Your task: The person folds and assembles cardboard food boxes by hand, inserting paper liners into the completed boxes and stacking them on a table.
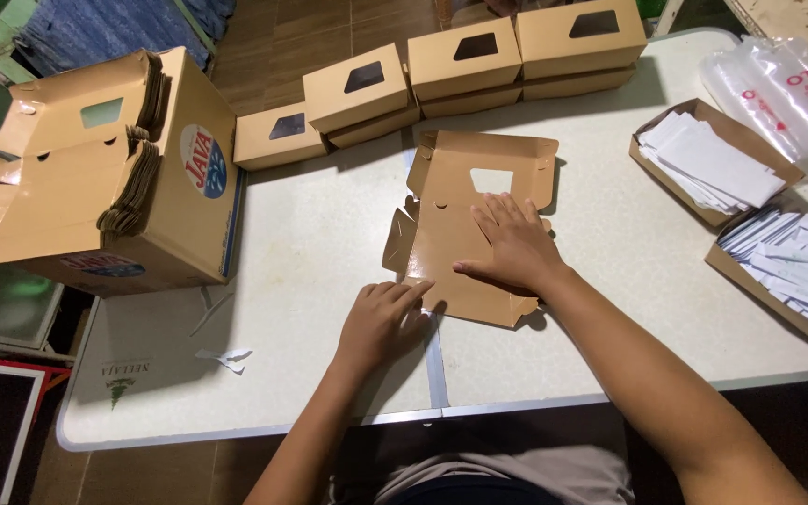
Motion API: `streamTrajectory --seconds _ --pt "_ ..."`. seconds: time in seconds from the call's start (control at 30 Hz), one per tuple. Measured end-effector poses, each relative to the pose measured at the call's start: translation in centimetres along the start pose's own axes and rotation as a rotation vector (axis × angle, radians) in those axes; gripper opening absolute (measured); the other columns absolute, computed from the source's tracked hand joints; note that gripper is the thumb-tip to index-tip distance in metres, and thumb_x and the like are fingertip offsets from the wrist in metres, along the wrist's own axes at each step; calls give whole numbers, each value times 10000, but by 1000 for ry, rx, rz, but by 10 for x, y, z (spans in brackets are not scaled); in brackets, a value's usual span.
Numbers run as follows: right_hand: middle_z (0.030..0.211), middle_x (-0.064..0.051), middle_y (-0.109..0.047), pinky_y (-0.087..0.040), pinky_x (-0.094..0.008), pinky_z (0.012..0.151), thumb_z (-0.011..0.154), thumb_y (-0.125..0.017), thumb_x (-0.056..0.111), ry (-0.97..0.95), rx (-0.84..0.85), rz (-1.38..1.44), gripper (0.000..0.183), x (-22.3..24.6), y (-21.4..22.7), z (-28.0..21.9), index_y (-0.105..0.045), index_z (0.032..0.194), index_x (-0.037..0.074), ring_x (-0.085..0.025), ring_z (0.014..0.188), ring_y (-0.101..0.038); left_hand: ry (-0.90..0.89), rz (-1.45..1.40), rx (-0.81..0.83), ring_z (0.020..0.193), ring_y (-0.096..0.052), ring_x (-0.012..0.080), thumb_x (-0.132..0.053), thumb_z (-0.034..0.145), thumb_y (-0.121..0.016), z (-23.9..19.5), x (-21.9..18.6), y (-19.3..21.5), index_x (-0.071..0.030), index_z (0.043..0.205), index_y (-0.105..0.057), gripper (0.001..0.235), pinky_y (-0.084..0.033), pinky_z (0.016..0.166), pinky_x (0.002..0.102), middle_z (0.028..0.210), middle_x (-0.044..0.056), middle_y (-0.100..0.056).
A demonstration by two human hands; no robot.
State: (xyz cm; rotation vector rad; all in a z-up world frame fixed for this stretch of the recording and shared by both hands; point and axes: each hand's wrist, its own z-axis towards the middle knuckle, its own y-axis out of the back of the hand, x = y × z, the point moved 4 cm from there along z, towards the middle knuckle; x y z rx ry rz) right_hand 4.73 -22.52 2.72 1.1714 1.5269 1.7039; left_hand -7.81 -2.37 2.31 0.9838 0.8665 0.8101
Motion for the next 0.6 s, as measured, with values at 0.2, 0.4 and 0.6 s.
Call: streamTrajectory --seconds 0.2,0.4,0.6 --pt "1656 -165 -344 -126 -596 1249 805 -556 863 25 1 25 1048 -2 2 0 -426 1568 157 -365 1558 -255 -52 148 -10 1208 -600 317 -321 816 -789 0 10 -10 -278 1294 -669 495 -493 996 525 1189 45 -667" --pt "1662 -87 -353 -104 -558 1270 791 -585 857 94 39 86 1000 -18 -4 9 -443 1559 231 -308 1568 -248 -265 190 75 1464 -387 321 -396 690 -818 16 14 30 -327 1128 -735 451 -301 1160 547 1515 7 -524" --pt "1525 -121 -530 -385 -489 1183 827 -810 386 209 -66 590 556 -41 -1 9 -675 1333 199 -333 1389 -523 -438 22 4 1343 -569 269 -354 656 -892 29 33 27 -205 904 -789 307 -354 1194 502 1106 -11 -778"
